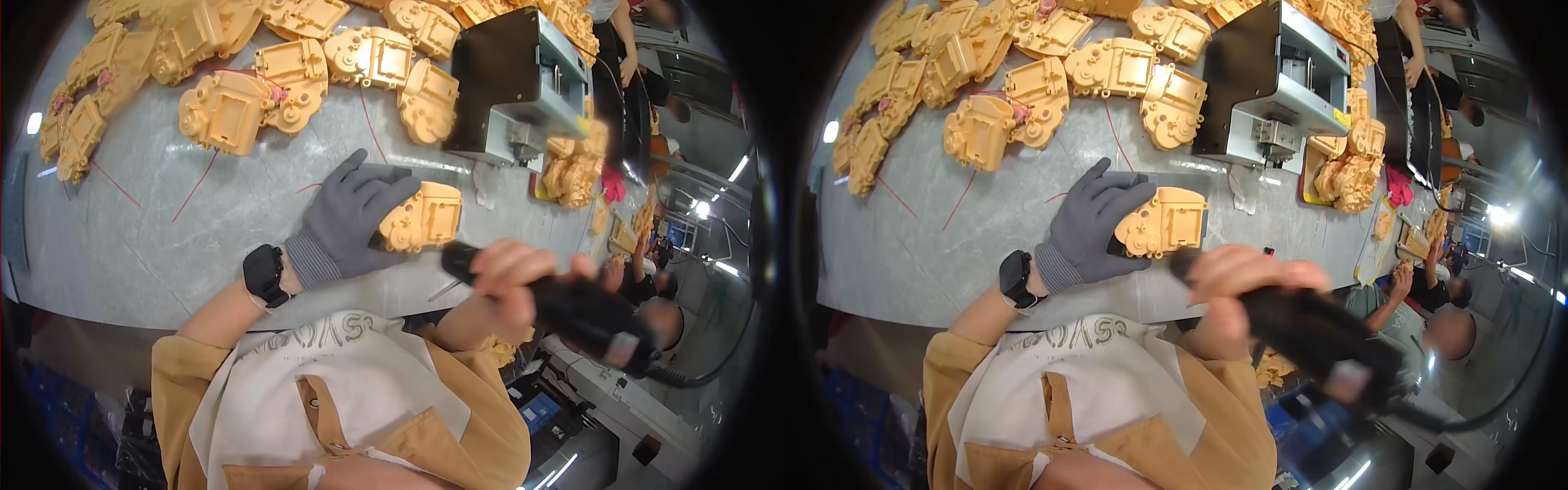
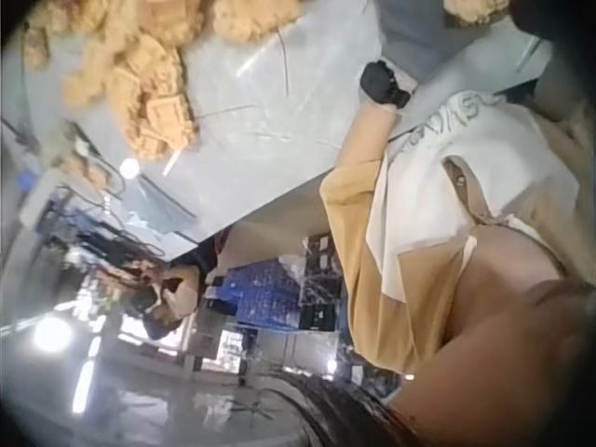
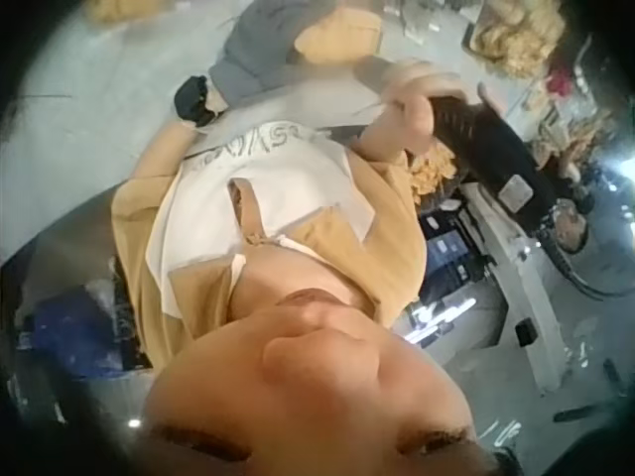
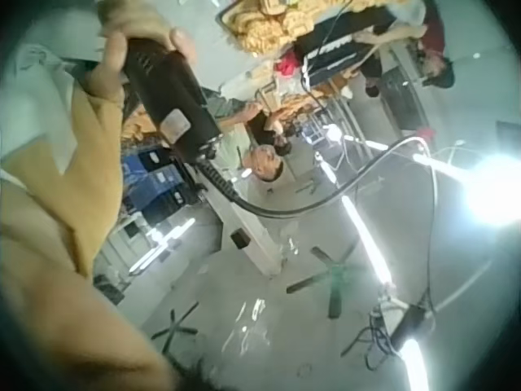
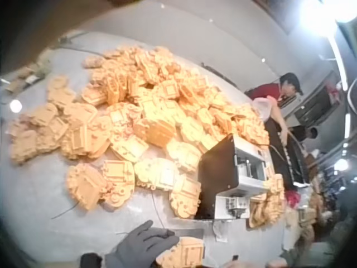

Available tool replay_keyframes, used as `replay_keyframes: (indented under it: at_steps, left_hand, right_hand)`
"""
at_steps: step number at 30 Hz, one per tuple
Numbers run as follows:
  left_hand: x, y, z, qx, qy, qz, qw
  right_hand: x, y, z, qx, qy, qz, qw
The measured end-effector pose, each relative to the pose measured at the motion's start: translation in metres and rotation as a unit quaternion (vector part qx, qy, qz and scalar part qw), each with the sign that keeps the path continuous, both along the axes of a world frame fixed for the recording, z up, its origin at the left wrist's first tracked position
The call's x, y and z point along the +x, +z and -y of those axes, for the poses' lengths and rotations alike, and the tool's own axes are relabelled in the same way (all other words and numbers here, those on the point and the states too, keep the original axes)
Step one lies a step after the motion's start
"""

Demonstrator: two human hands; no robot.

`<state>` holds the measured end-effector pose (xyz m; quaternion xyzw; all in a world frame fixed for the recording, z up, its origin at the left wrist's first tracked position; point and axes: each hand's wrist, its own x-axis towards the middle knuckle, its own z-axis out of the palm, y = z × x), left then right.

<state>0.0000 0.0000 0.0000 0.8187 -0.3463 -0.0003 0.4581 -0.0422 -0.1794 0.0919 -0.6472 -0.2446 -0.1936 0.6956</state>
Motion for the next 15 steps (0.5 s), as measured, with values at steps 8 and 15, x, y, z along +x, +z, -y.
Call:
replay_keyframes:
  at_steps: [8,15]
  left_hand:
    - [-0.004,0.007,0.004,-0.012,-0.005,-0.016,1.0]
    - [-0.005,0.006,0.002,-0.014,-0.005,-0.015,1.0]
  right_hand:
    - [0.089,0.005,0.052,0.079,-0.419,0.111,0.898]
    - [0.027,0.003,0.019,0.051,-0.313,-0.018,0.948]
